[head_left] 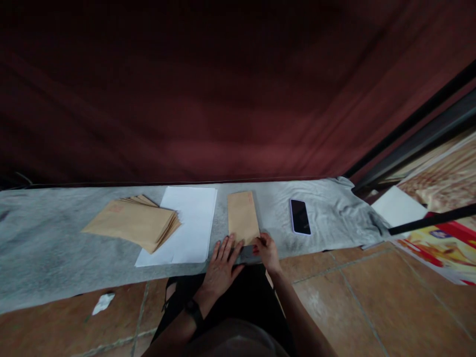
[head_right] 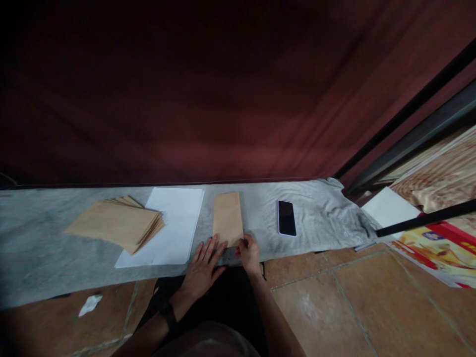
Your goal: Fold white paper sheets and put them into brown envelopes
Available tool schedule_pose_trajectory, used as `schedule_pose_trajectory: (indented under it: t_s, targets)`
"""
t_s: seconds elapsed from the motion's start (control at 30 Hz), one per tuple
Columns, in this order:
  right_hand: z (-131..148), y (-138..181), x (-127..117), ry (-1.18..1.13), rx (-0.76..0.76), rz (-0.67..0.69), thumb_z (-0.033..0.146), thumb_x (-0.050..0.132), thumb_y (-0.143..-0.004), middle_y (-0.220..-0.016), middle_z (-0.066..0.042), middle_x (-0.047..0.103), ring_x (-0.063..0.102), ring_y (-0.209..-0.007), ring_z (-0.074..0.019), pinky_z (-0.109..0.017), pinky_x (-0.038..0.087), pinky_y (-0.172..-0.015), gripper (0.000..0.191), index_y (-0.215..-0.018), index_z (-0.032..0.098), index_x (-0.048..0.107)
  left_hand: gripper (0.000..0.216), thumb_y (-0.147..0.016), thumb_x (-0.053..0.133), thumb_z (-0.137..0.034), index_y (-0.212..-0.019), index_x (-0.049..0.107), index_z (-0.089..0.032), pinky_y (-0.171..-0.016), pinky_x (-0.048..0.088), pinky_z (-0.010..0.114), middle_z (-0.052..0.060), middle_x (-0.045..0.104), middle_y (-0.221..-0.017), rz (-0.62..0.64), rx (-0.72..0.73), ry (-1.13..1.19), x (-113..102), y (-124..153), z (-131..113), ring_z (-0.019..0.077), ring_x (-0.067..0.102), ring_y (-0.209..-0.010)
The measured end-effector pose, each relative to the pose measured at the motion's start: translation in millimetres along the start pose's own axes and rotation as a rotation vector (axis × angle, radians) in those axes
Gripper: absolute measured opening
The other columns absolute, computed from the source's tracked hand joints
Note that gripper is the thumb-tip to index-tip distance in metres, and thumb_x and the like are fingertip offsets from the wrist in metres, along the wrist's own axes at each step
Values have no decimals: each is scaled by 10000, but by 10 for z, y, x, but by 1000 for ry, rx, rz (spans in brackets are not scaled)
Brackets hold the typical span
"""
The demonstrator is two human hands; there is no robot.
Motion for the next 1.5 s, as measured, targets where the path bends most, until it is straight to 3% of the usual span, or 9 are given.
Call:
schedule_pose_trajectory:
  t_s: [0.43, 0.63, 0.8, 0.97, 1.13, 1.2, 1.37, 1.43, 1.5]
  targets:
    - [282, -377, -892, 40, -80, -277, 705, 619, -721, -627, 36, 595, 623, -504, -151, -281, 554, -483, 549, -928, 201, 554, 646, -970, 514, -463, -1561, 340, -268, -1218, 264, 537, 71, 333, -1620, -20, 22, -39, 86, 21, 5, 307, 298, -1499]
    - [347, -341, -1099, 234, -99, -362, 603, 549, -831, -641, 21, 628, 627, -512, -158, -262, 513, -490, 477, -1042, 177, 588, 637, -968, 517, -454, -1556, 351, -272, -1223, 252, 539, 66, 342, -1616, -37, 22, -38, 95, 24, 11, 308, 298, -1498]
    - [385, -259, -1177, 453, -108, -440, 454, 530, -904, -783, -62, 701, 669, -672, -212, -307, 496, -626, 390, -1163, 175, 609, 628, -977, 499, -456, -1558, 346, -276, -1220, 260, 537, 62, 341, -1616, -33, 18, -39, 98, 26, 14, 304, 305, -1496]
    - [464, -209, -1088, 989, -114, -440, 391, 421, -998, -860, -150, 726, 703, -766, -276, -355, 484, -700, 400, -1269, 144, 579, 624, -976, 506, -457, -1552, 363, -264, -1218, 253, 544, 73, 336, -1618, -26, 20, -43, 112, 26, 7, 314, 305, -1494]
    - [427, -193, -1024, 1168, -49, -395, 373, 381, -1020, -994, -154, 729, 712, -805, -254, -353, 511, -744, 420, -1342, 153, 538, 630, -968, 532, -432, -1551, 361, -265, -1223, 237, 533, 73, 346, -1614, -20, 12, -13, 94, 28, 11, 311, 306, -1494]
    - [461, -186, -905, 1153, -155, -379, 382, 356, -1029, -1091, -158, 709, 703, -866, -251, -361, 521, -782, 430, -1342, 158, 546, 630, -962, 546, -434, -1545, 374, -268, -1222, 242, 529, 72, 349, -1614, -18, 8, 5, 83, 34, 16, 311, 317, -1490]
    - [544, -33, -201, 1094, -719, -133, 366, 387, -1027, -1366, -150, 589, 534, -1267, -282, -446, 458, -1028, 408, -1354, 199, 567, 604, -960, 569, -431, -1520, 414, -264, -1202, 303, 514, 74, 362, -1609, -1, 7, 40, 50, 48, 15, 303, 349, -1476]
    - [484, 45, 20, 1114, -828, -57, 329, 418, -1020, -1480, -132, 505, 428, -1380, -294, -489, 402, -1093, 387, -1357, 223, 573, 580, -968, 563, -415, -1511, 425, -264, -1199, 319, 507, 74, 381, -1600, 5, 3, 56, 17, 47, 19, 291, 362, -1470]
    - [416, 79, 108, 1148, -846, -67, 296, 424, -1017, -1525, -128, 460, 364, -1428, -308, -523, 360, -1124, 377, -1350, 217, 582, 556, -976, 553, -409, -1499, 441, -256, -1201, 323, 504, 75, 404, -1588, 13, 3, 72, -19, 44, 32, 280, 373, -1465]
Point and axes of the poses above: each hand's wrist, its own y-axis away from the middle knuckle, its own x-axis out of the palm, z = x × y, the point moved 8 cm from there along -y, towards the middle knuckle
